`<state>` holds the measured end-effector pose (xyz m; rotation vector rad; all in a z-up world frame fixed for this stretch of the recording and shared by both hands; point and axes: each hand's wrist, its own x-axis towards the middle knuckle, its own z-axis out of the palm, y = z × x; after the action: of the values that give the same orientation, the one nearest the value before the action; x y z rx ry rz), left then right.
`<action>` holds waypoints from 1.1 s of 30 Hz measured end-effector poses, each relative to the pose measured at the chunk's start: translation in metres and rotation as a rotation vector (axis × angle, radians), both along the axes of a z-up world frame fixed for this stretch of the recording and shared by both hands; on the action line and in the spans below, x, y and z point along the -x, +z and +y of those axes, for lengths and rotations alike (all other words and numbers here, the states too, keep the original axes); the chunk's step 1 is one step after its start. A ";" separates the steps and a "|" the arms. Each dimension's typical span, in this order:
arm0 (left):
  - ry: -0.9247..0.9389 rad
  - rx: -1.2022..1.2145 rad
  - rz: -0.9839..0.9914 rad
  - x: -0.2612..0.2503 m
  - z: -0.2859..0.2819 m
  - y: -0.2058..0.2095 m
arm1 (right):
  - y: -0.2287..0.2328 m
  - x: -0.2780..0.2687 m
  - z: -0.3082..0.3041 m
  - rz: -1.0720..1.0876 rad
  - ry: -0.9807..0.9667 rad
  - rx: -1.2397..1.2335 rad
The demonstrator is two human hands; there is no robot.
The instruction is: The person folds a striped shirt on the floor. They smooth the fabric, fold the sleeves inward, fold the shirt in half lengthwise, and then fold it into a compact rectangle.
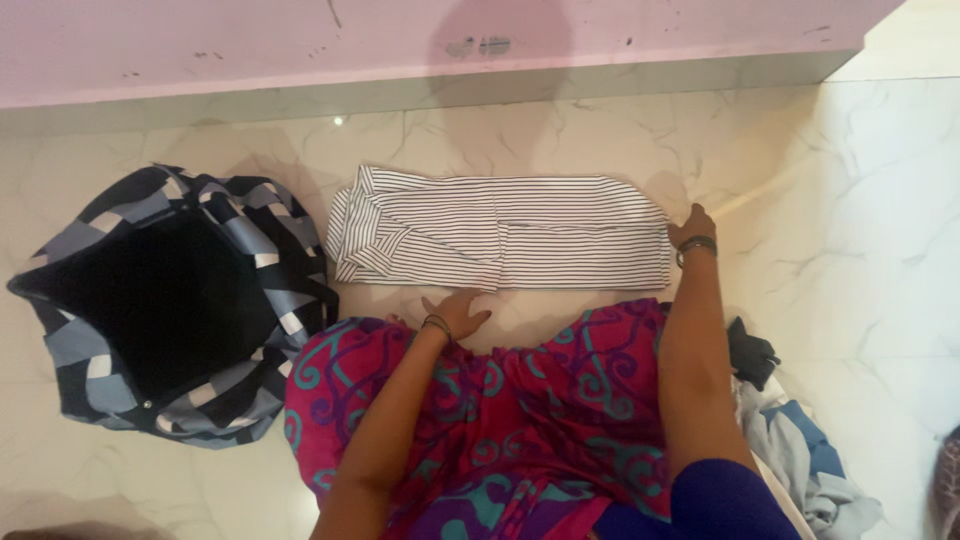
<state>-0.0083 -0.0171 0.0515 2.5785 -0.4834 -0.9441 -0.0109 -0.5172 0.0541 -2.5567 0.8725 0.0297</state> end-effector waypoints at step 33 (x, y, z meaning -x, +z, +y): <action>-0.090 -0.166 -0.121 0.003 -0.029 -0.036 | -0.024 -0.043 0.099 -0.132 0.475 -0.017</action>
<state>-0.0113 -0.0458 0.0160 2.7967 -0.5807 -0.8947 0.0324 -0.4184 0.0305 -2.6543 0.2033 0.0107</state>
